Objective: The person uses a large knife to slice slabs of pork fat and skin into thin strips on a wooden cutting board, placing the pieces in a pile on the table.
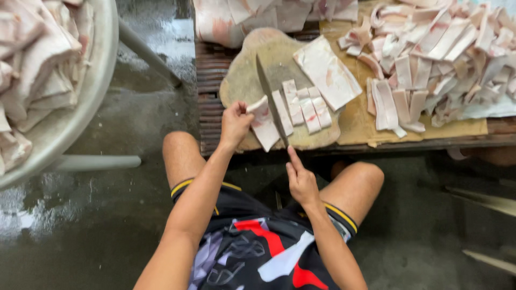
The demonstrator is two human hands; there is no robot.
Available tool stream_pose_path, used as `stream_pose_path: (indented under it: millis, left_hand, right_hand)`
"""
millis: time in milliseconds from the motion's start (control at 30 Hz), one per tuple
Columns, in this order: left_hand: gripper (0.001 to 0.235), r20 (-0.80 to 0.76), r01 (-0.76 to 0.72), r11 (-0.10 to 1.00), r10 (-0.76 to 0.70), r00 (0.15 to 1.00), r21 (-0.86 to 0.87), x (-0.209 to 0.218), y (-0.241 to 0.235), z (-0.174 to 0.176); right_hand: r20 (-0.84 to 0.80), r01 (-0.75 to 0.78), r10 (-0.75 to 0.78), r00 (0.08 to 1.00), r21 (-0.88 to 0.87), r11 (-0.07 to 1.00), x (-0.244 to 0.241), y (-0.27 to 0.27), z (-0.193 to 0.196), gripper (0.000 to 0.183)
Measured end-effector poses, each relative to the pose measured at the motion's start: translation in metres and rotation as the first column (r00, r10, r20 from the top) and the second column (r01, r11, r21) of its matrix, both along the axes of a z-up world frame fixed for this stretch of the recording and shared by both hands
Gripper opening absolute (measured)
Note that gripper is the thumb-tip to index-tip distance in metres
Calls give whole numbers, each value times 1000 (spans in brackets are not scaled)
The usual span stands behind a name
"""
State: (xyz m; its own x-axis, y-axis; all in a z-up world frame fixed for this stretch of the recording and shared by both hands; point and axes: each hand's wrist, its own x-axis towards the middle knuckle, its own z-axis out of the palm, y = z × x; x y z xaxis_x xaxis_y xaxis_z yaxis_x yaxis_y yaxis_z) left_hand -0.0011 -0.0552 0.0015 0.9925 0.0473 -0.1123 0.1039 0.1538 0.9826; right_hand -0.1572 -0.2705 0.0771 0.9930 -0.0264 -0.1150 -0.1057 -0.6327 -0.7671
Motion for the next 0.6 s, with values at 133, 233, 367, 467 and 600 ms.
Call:
stream_pose_path:
  millis: [133, 233, 367, 467, 600]
  left_hand:
    - [17, -88, -21, 997, 27, 996, 69, 13, -8, 33]
    - [23, -119, -9, 882, 73, 990, 471, 1, -13, 75]
    - [27, -223, -51, 884, 173, 959, 466, 2, -4, 102]
    - [30, -246, -139, 940, 221, 944, 310, 0, 9, 84]
    - [31, -249, -166, 958, 224, 942, 235, -3, 24, 45]
  right_hand:
    - [-71, 84, -80, 994, 65, 994, -12, 1, 26, 54]
    - [24, 75, -82, 996, 205, 976, -9, 6, 60, 52]
    - [378, -171, -11, 926, 444, 879, -25, 6, 120, 58]
    - [649, -371, 17, 761, 413, 832, -31, 3, 126, 62]
    - [565, -140, 57, 823, 104, 985, -15, 14, 51, 60]
